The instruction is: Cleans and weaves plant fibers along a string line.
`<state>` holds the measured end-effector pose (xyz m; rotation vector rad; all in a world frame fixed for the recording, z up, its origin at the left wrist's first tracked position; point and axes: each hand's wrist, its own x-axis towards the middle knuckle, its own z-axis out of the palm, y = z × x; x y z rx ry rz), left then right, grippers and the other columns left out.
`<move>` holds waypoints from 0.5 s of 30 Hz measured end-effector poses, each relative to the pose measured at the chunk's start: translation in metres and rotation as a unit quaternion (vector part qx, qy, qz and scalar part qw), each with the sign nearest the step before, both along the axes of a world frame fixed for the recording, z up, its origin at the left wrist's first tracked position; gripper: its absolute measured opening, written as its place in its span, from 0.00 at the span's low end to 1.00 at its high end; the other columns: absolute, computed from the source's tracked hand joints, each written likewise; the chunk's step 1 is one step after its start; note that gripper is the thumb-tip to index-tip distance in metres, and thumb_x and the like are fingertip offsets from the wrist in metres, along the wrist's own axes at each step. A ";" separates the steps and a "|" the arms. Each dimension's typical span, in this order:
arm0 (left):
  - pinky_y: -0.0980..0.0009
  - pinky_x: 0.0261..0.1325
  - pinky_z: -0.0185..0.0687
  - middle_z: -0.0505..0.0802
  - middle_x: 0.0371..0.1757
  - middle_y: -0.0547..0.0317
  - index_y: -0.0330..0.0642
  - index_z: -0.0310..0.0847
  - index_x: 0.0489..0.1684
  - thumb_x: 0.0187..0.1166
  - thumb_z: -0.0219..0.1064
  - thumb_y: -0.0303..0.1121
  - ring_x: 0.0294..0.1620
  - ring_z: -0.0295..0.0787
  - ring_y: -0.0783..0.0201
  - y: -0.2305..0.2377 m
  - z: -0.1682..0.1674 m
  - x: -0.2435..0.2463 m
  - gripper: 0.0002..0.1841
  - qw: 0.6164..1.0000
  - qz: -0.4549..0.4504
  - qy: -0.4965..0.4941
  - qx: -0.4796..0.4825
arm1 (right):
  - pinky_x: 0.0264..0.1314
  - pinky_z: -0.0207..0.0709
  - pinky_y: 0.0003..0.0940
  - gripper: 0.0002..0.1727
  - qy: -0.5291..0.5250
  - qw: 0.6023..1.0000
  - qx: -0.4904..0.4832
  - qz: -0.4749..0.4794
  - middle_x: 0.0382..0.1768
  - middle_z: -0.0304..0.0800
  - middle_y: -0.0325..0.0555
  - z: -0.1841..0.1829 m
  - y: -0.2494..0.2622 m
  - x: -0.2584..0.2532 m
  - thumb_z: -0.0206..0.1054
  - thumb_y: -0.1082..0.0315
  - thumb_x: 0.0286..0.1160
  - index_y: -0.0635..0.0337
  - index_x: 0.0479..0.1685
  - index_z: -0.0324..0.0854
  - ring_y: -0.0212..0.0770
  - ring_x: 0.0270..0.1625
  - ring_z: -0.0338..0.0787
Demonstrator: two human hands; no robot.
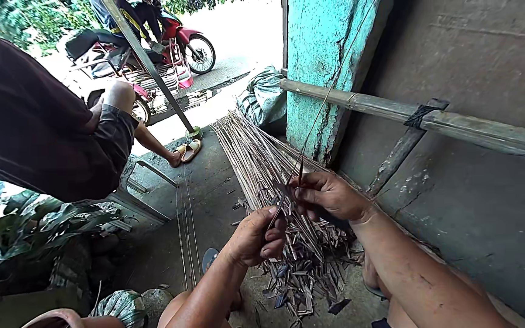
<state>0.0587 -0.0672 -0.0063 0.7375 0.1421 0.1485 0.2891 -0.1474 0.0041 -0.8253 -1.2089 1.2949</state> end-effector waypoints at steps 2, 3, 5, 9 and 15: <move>0.82 0.14 0.68 0.75 0.16 0.72 0.50 0.77 0.27 0.88 0.56 0.45 0.10 0.70 0.77 0.001 0.000 0.000 0.17 1.000 -0.022 0.006 -0.018 | 0.22 0.83 0.22 0.08 0.006 0.999 0.009 -0.032 0.30 0.93 0.39 0.001 0.001 0.003 0.64 0.69 0.85 0.60 0.55 0.85 0.29 0.22 0.88; 0.83 0.13 0.67 0.74 0.16 0.72 0.50 0.77 0.27 0.88 0.57 0.46 0.10 0.70 0.77 0.001 0.000 -0.002 0.17 0.999 -0.032 0.011 -0.017 | 0.23 0.83 0.21 0.10 0.018 0.998 0.012 -0.061 0.30 0.94 0.39 0.004 0.000 0.007 0.62 0.70 0.85 0.58 0.55 0.87 0.28 0.22 0.87; 0.83 0.13 0.66 0.73 0.16 0.73 0.50 0.77 0.28 0.88 0.57 0.46 0.09 0.68 0.78 0.002 -0.001 -0.004 0.17 0.998 -0.054 0.013 -0.020 | 0.22 0.82 0.21 0.12 0.058 0.990 0.015 -0.129 0.28 0.92 0.41 0.014 -0.002 0.016 0.61 0.70 0.85 0.55 0.58 0.89 0.27 0.19 0.85; 0.84 0.12 0.65 0.75 0.17 0.72 0.50 0.79 0.29 0.86 0.59 0.44 0.09 0.68 0.78 0.005 -0.004 -0.007 0.14 0.992 -0.108 0.003 -0.068 | 0.16 0.80 0.21 0.14 0.108 0.972 0.027 -0.207 0.27 0.88 0.43 0.024 -0.005 0.025 0.59 0.70 0.87 0.55 0.63 0.85 0.28 0.15 0.81; 0.84 0.12 0.64 0.74 0.16 0.73 0.51 0.77 0.27 0.87 0.55 0.44 0.08 0.67 0.79 0.012 -0.007 -0.005 0.16 0.995 -0.088 0.010 -0.047 | 0.20 0.82 0.22 0.13 0.038 0.998 -0.038 -0.032 0.28 0.92 0.41 0.011 -0.002 0.004 0.64 0.68 0.85 0.62 0.61 0.84 0.30 0.20 0.87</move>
